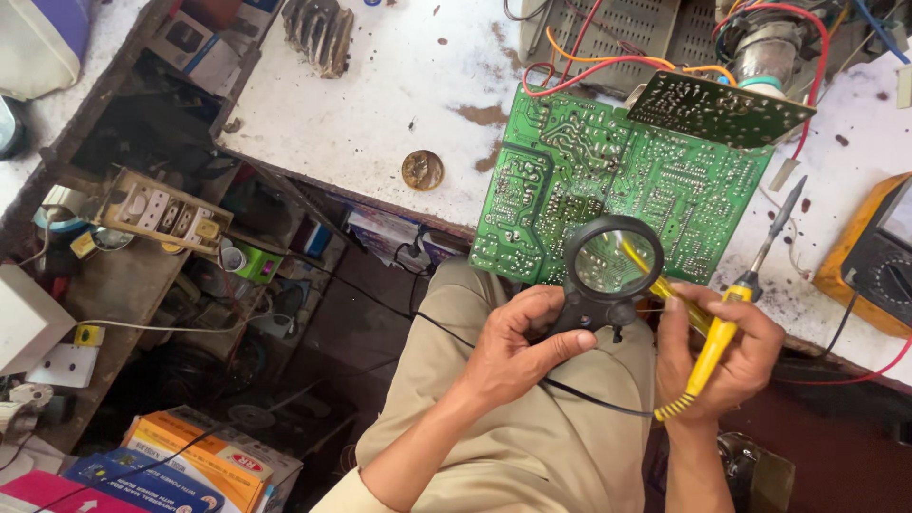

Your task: The person holds a green circuit board on their lap and uses a magnifying glass to closely inspect the soldered side. They also use a yellow probe tool to touch various points on the board while viewing through the magnifier.

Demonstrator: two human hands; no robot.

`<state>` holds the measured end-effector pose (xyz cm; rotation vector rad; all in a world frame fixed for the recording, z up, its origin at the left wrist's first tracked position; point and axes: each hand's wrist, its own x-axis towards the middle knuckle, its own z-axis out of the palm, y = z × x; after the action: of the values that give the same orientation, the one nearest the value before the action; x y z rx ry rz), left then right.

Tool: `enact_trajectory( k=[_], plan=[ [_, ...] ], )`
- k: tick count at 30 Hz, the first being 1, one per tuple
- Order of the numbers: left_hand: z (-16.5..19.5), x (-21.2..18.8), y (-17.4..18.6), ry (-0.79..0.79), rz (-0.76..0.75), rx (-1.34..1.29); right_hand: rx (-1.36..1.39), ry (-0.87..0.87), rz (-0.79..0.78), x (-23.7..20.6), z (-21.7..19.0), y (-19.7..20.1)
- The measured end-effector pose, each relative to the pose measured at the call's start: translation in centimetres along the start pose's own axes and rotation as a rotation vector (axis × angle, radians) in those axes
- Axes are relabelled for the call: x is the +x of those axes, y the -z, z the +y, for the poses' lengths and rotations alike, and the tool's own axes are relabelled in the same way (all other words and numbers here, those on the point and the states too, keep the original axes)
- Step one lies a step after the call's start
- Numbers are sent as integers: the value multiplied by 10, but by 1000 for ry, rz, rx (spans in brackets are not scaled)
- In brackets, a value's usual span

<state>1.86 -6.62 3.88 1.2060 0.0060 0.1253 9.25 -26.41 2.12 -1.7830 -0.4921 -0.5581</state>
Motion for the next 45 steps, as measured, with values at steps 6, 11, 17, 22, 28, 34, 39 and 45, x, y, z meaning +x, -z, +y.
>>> enact_trajectory(
  k=[6,11,17,22,28,34,39,45],
  plan=[
    [-4,0,-1,-22,-1,43,43,-23,-15,5,0,-7],
    [-5,0,-2,-19,1,77,23,14,-25,8,4,-11],
    [-4,-1,-1,-24,2,50,19,-10,-40,8,6,-12],
    [-7,-1,-1,4,-2,4,-3,-3,-42,10,3,-12],
    [-6,0,-1,-3,-2,9,-43,29,-45,11,1,-13],
    [-6,-1,-1,6,4,28,-22,28,-51,12,0,-14],
    [-8,0,0,-7,-6,10,-41,85,5,8,8,-8],
    [-14,1,1,-51,17,123,-268,185,255,2,40,25]
  ],
)
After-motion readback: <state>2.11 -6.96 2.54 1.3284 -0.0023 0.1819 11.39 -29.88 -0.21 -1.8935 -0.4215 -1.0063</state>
